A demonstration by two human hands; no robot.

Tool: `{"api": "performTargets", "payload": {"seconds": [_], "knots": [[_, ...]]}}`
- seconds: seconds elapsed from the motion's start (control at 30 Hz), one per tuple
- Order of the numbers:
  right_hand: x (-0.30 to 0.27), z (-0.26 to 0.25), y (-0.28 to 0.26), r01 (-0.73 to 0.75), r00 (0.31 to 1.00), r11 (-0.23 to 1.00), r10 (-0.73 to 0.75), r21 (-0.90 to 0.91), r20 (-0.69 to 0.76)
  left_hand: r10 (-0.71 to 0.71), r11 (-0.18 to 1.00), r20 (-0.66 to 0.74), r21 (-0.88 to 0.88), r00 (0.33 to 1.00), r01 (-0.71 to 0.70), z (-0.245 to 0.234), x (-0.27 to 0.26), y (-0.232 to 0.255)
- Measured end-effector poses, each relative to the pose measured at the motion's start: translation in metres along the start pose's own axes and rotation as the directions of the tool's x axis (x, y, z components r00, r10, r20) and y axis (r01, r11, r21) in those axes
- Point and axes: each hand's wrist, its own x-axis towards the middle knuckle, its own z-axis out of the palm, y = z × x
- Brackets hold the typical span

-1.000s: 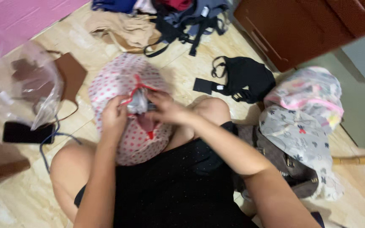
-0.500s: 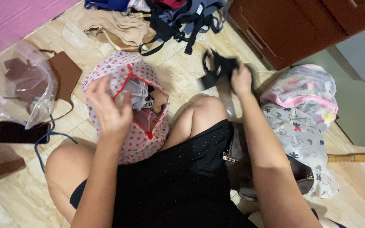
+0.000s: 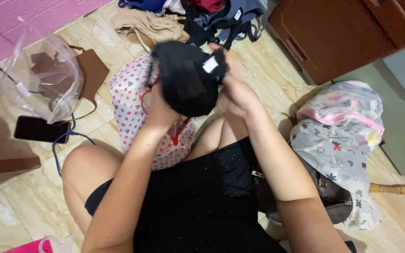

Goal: The person sits on the floor and organizes various clothing items, including bras and shirts, into a polka-dotted bag and a drawer. They also place bags into a cabinet and sweep the floor with a broom.

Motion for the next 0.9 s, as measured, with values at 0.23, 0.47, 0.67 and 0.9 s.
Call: {"api": "performTargets", "payload": {"seconds": [0.23,0.47,0.67,0.9], "knots": [[0.01,0.012,0.028,0.086,0.994,0.851,-0.108,-0.518,-0.011,0.057,0.997,-0.172,0.057,0.983,-0.047,-0.014,-0.034,0.009],[0.032,-0.005,0.056,0.362,0.866,0.858,-0.454,-0.363,-0.209,-0.156,0.315,0.259,0.928,0.953,-0.2,-0.038,-0.082,0.027],[0.017,0.023,0.139,0.438,0.897,0.402,-0.134,-0.804,0.421,0.118,0.617,0.47,0.656,0.875,-0.436,-0.054,-0.083,0.056],[0.036,0.014,0.106,0.31,0.823,0.117,0.464,-0.943,0.328,0.229,0.437,0.377,0.784,0.897,-0.441,-0.071,-0.086,0.074]]}}
